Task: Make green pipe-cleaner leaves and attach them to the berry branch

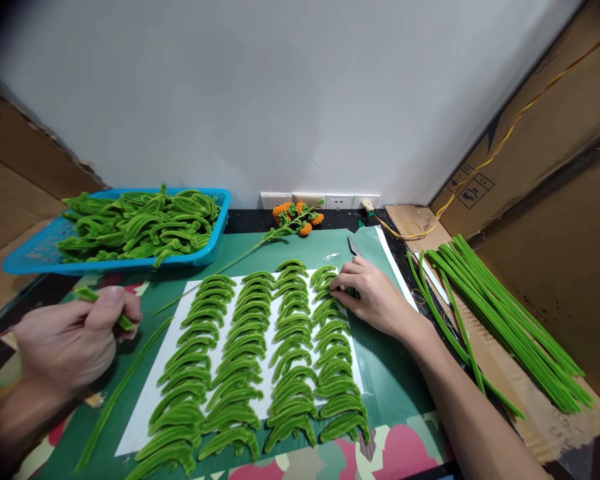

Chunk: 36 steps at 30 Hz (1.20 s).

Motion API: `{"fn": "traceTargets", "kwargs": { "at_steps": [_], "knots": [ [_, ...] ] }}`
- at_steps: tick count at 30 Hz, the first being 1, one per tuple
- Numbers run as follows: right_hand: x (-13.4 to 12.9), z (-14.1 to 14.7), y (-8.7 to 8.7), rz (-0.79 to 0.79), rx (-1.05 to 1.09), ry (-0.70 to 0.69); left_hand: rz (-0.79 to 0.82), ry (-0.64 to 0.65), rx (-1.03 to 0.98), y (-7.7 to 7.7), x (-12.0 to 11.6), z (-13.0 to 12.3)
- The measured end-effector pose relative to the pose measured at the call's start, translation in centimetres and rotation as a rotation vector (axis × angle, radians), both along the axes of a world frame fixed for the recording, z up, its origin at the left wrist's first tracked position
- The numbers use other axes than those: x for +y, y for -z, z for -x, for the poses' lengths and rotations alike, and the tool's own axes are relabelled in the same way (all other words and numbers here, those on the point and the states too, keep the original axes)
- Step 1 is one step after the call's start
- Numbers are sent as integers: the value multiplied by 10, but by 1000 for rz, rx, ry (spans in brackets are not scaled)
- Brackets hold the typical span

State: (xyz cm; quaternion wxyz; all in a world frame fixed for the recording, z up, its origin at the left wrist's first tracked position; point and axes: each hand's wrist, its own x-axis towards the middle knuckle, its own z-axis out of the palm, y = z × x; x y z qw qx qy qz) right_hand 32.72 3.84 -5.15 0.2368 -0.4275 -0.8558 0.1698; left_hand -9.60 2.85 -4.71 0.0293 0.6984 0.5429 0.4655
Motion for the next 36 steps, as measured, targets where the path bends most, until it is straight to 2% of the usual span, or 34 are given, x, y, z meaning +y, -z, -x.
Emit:
{"fn": "traceTargets", "kwargs": {
  "at_steps": [5, 13, 21, 26, 31, 36],
  "knots": [
    [0, 1, -2, 7, -1, 7, 14, -6, 9, -4, 0, -4],
    [1, 2, 6, -7, 14, -43, 18, 4, -19, -3, -1, -4],
    [0, -7, -2, 27, 76, -21, 24, 4, -13, -5, -2, -5],
    [-1, -13, -6, 7, 34, 20, 25, -8, -11, -6, -3, -5],
    [-7, -12, -12, 96, 8, -25, 37, -15, -4, -2, -2, -2],
    [-9, -7, -10, 142, -37, -62, 37, -21, -9, 0, -1, 0]
  ]
}}
